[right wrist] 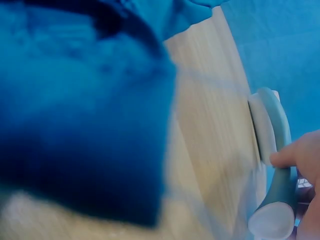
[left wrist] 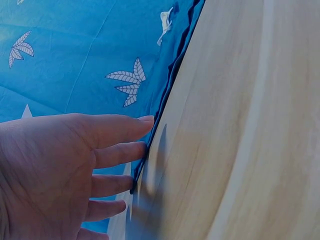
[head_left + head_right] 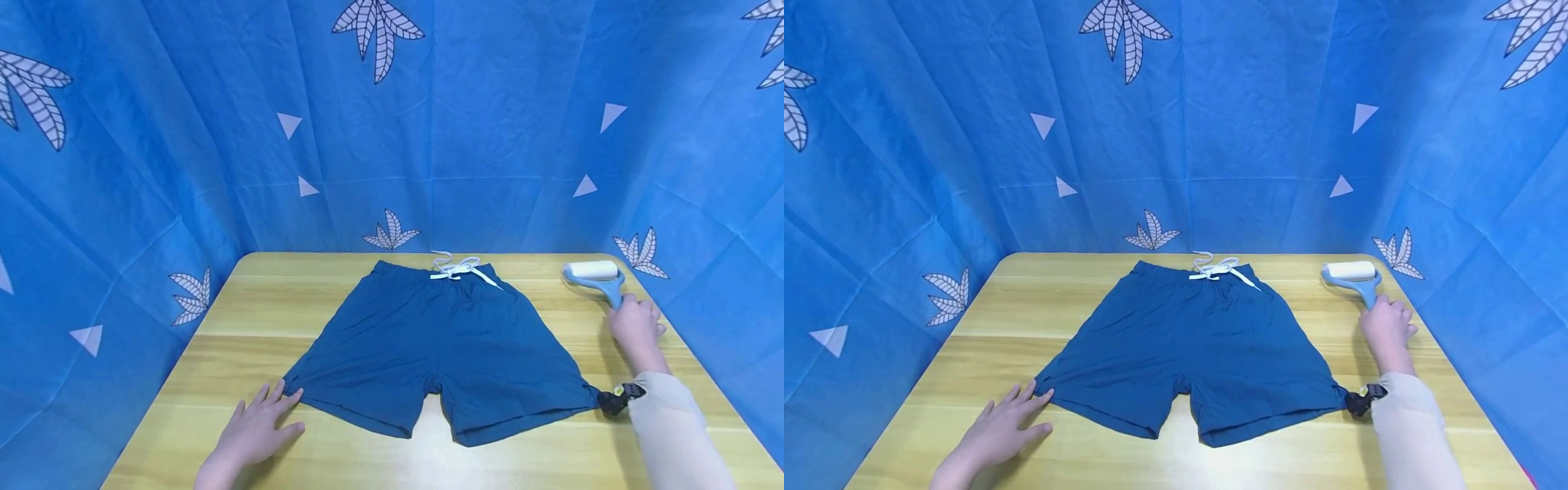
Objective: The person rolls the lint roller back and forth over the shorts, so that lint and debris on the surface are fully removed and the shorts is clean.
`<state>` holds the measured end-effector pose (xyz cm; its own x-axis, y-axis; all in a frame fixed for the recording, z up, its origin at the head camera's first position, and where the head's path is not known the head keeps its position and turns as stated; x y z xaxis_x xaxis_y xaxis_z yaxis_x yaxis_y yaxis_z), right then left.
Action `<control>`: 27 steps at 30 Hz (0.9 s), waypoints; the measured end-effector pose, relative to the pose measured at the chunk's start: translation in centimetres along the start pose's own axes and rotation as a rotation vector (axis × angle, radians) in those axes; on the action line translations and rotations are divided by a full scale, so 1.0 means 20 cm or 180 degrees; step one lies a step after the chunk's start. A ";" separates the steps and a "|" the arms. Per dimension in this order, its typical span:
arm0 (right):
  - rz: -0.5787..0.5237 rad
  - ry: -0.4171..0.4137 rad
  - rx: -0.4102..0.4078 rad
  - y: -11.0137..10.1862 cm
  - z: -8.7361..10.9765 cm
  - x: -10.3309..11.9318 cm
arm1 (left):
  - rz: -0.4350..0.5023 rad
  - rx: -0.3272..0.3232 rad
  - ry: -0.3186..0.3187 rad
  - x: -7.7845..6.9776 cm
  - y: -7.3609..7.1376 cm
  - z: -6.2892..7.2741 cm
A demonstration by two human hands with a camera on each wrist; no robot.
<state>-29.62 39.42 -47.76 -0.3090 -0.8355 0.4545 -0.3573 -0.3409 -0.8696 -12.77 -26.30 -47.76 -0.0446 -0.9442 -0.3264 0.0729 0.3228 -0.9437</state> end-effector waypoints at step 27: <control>-0.0029 -0.0583 -0.0402 -0.27 0.05 0.19 | -0.0252 -0.0321 0.0582 -0.30 -0.25 -0.25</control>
<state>-27.93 37.71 -41.52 -0.1440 -0.9008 0.4096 -0.4705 -0.3018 -0.8292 -17.92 -22.00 -41.34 -0.2268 -0.9421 -0.2469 -0.0375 0.2618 -0.9644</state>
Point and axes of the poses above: each hand's wrist, its own z-axis away from the middle knuckle, its own y-axis out of the palm, x = y × z, the point moved 4 cm from there along -z, towards the middle knuckle, and after that the axes turned 11 degrees about -x, right-handed, at the moved point
